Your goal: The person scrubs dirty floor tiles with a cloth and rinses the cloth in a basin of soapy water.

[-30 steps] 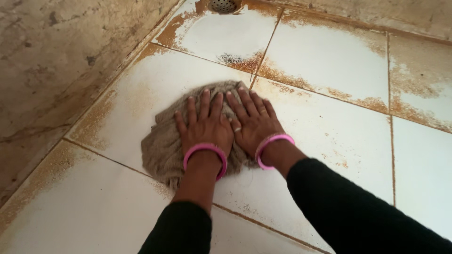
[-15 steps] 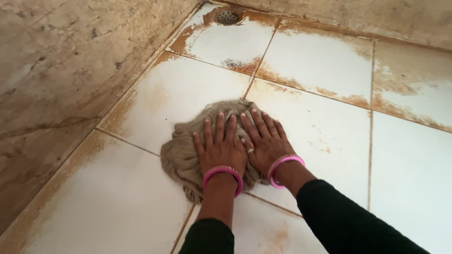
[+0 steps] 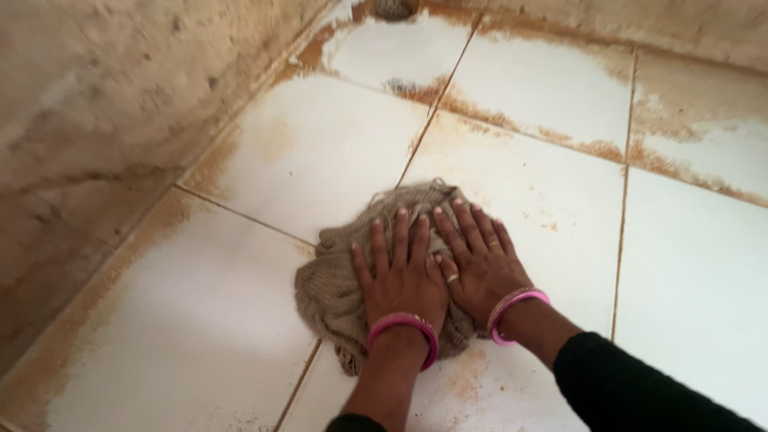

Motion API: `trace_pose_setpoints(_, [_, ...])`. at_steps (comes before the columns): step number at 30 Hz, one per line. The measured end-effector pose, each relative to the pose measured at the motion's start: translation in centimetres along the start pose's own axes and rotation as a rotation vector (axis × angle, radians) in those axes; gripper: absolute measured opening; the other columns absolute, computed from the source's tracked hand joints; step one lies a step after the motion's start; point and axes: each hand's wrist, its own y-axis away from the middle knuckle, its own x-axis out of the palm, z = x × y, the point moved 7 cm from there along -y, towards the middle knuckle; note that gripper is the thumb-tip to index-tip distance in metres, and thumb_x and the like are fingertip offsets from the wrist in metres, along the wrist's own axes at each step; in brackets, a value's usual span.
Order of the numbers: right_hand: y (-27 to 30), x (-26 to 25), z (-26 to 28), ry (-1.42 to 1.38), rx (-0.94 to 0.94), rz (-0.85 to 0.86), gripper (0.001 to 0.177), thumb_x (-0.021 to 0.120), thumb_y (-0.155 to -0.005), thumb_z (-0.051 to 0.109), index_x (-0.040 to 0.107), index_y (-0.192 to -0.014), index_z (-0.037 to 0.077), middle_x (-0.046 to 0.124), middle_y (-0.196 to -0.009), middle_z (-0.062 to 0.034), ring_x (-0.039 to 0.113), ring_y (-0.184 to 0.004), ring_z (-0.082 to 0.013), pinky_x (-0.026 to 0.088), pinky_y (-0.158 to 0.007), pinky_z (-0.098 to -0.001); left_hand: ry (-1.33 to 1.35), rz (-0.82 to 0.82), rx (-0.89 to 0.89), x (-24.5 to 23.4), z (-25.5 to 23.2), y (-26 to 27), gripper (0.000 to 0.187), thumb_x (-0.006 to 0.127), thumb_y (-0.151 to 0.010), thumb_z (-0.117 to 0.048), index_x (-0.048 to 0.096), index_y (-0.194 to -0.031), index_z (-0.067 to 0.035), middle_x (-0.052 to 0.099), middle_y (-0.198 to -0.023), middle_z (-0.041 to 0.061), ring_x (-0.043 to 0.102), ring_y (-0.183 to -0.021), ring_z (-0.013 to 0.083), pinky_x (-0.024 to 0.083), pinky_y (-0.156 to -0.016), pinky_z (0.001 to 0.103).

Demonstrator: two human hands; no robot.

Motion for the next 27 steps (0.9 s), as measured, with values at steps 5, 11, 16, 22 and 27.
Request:
trace_pose_setpoints(5, [-2.8, 0.7, 0.1, -0.031, 0.013, -0.067, 0.066, 0.03, -0.102, 0.041, 0.019, -0.163, 0.018, 0.013, -0.169, -0.0162, 0.014, -0.154, -0.0356, 0.011, -0.122, -0.0503, -0.016, -0.086, 0.093, -0.7, 1.5, -2.9, 0.061, 0.034, -0.097, -0.038, 0.028, -0.157, -0.03, 0.015, -0.167, -0.002, 0.01, -0.153, 0.0275, 0.001, -0.12, 0.057])
trace_pose_setpoints(11, [-9.4, 1.7, 3.7, -0.083, 0.095, 0.013, 0.068, 0.029, -0.102, 0.047, 0.016, -0.163, 0.019, 0.011, -0.169, -0.0156, 0.009, -0.155, -0.0368, 0.007, -0.123, -0.0515, -0.002, -0.031, 0.031, -1.8, 7.4, -8.0, 0.056, 0.032, -0.1, -0.039, 0.03, -0.156, -0.036, 0.016, -0.168, -0.009, 0.012, -0.154, 0.0224, 0.002, -0.124, 0.054])
trace_pose_setpoints(16, [-11.5, 1.7, 9.0, -0.096, 0.009, 0.081, 0.067, 0.022, -0.103, 0.048, 0.012, -0.162, 0.02, 0.008, -0.168, -0.0148, 0.007, -0.154, -0.0358, 0.005, -0.123, -0.0505, -0.023, -0.068, -0.081, -3.4, 12.3, -6.7, 0.056, 0.03, -0.1, -0.039, 0.029, -0.156, -0.036, 0.016, -0.167, -0.007, 0.012, -0.153, 0.0216, 0.001, -0.123, 0.053])
trace_pose_setpoints(22, [-9.3, 1.2, 12.3, -0.107, -0.147, 0.052, 0.066, 0.023, -0.103, 0.046, 0.014, -0.162, 0.018, 0.009, -0.168, -0.0159, 0.009, -0.154, -0.0365, 0.006, -0.122, -0.0505, -0.045, -0.141, -0.171, -3.8, 14.1, -2.4, 0.057, 0.031, -0.101, -0.039, 0.029, -0.157, -0.034, 0.018, -0.167, -0.005, 0.013, -0.153, 0.0237, 0.003, -0.123, 0.053])
trace_pose_setpoints(27, [-6.6, 1.1, 13.9, -0.128, -0.272, 0.023, 0.066, 0.029, -0.102, 0.044, 0.018, -0.16, 0.015, 0.012, -0.167, -0.018, 0.012, -0.152, -0.0381, 0.007, -0.12, -0.052, -0.083, -0.207, -0.222, -3.8, 14.2, 1.9, 0.058, 0.033, -0.099, -0.038, 0.031, -0.157, -0.032, 0.022, -0.166, -0.003, 0.016, -0.153, 0.0258, 0.005, -0.121, 0.055])
